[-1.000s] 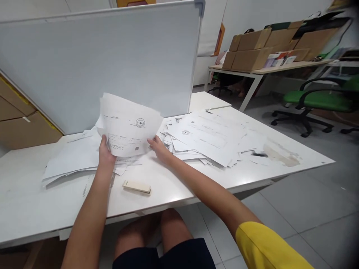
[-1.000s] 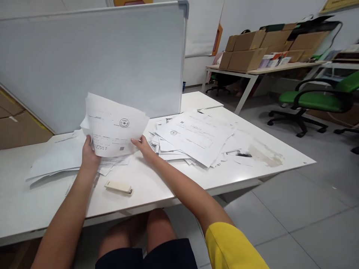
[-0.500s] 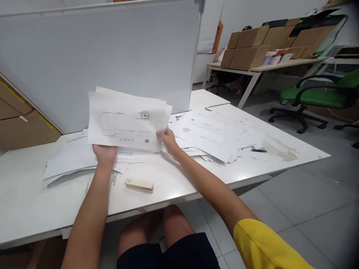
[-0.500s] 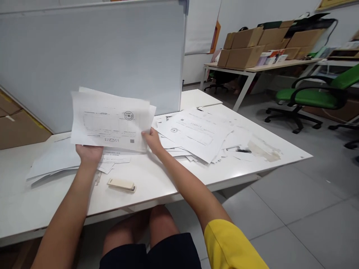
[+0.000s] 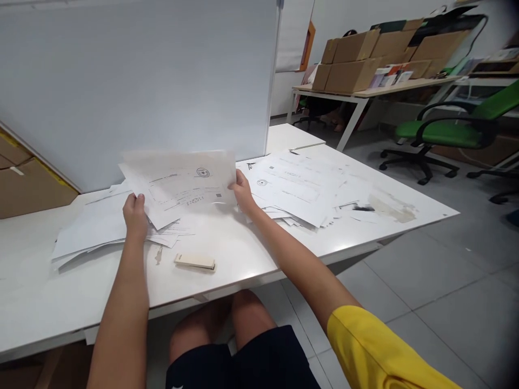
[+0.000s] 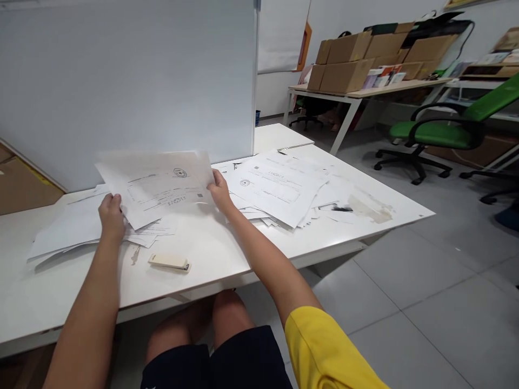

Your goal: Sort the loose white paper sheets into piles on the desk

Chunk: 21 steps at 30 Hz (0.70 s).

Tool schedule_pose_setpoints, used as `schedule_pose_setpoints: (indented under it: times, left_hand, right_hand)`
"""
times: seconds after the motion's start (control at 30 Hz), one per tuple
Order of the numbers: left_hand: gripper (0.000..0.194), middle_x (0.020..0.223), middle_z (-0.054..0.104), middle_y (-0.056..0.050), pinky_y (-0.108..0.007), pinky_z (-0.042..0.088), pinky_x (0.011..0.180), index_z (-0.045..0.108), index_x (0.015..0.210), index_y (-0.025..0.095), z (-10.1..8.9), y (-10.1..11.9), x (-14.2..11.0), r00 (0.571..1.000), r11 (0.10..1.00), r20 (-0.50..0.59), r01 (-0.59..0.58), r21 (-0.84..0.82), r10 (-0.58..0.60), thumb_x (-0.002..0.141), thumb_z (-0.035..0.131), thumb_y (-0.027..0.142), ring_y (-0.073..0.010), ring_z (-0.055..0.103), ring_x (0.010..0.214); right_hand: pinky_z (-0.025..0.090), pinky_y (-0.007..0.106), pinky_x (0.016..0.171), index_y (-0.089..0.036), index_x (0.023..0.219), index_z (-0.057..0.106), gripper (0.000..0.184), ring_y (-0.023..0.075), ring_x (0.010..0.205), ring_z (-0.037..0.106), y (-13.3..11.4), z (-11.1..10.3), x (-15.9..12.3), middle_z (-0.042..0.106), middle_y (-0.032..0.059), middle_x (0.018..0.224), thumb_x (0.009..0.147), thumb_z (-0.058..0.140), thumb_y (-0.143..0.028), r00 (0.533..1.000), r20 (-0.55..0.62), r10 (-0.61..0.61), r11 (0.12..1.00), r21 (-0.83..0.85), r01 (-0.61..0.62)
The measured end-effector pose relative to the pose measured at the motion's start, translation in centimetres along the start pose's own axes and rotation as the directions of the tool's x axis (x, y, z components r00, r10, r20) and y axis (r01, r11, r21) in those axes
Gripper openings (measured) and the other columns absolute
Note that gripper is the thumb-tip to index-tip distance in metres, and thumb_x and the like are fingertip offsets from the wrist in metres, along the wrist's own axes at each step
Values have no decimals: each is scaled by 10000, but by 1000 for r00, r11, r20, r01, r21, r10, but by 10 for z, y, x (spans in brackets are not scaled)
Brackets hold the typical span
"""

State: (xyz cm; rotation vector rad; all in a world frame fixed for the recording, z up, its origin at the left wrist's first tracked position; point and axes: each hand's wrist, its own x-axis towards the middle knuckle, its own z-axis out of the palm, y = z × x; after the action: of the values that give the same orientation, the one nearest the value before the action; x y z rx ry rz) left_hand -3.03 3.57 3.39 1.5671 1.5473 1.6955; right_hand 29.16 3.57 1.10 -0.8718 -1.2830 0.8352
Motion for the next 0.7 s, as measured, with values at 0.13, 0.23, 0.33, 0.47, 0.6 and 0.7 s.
schedule_pose_setpoints:
  times: [0.13, 0.23, 0.33, 0.47, 0.6, 0.7]
  left_hand:
    - [279, 778, 483, 27, -303, 453, 851, 541, 876, 196, 4, 5, -6, 994, 996, -71, -78, 37, 80, 784, 730, 380, -155, 465, 778]
    - [242, 880, 553, 2, -306, 470, 904, 527, 964, 202, 7, 8, -8, 988, 994, -108, -107, 13, 108, 833, 677, 339, -174, 534, 874]
    - [201, 974, 574, -18, -304, 466, 971, 490, 1019, 204, 10, 9, -8, 979, 990, -151, -141, -15, 137, 877, 605, 286, -175, 559, 977]
    - [218, 1025, 556, -27, -295, 436, 1030, 450, 1083, 195, 12, 7, -5, 966, 985, -207, -168, -35, 157, 882, 506, 133, -149, 558, 1013]
    - [255, 1056, 544, -33, -294, 438, 988, 458, 1101, 190, 11, 7, -2, 942, 985, -287, -172, 31, 173, 879, 487, 68, -134, 529, 965]
    - [137, 980, 544, -16, -296, 447, 949, 480, 981, 187, 11, 13, -4, 931, 984, -319, -176, 30, 176, 883, 534, 107, -134, 514, 893]
  right_hand:
    - [499, 416, 912, -233, 1227, 473, 569, 270, 1072, 585, 0, 0, 1, 657, 90, 1149, 659, 439, -248, 999, -48, 16, 999, 38, -14]
    - [509, 388, 906, -237, 1147, 491, 505, 249, 1047, 583, 0, -2, 0, 650, 72, 1127, 645, 434, -239, 992, -113, 47, 996, 87, -37]
    - [508, 382, 914, -242, 1072, 510, 441, 248, 1052, 573, 1, 1, 0, 647, 51, 1091, 635, 451, -239, 990, -126, 58, 989, 144, -40]
    - [493, 399, 933, -246, 1025, 540, 396, 260, 1035, 561, 4, 7, 0, 635, 29, 1028, 632, 489, -243, 992, -113, 56, 981, 189, -34]
    - [481, 422, 963, -251, 1045, 566, 356, 261, 1020, 571, 7, 5, -2, 620, 24, 992, 695, 541, -313, 992, -111, 63, 982, 186, -42]
    - [471, 435, 991, -245, 1097, 587, 425, 274, 1058, 587, 5, 1, -5, 630, 45, 1037, 733, 602, -464, 996, -88, -12, 984, 175, 27]
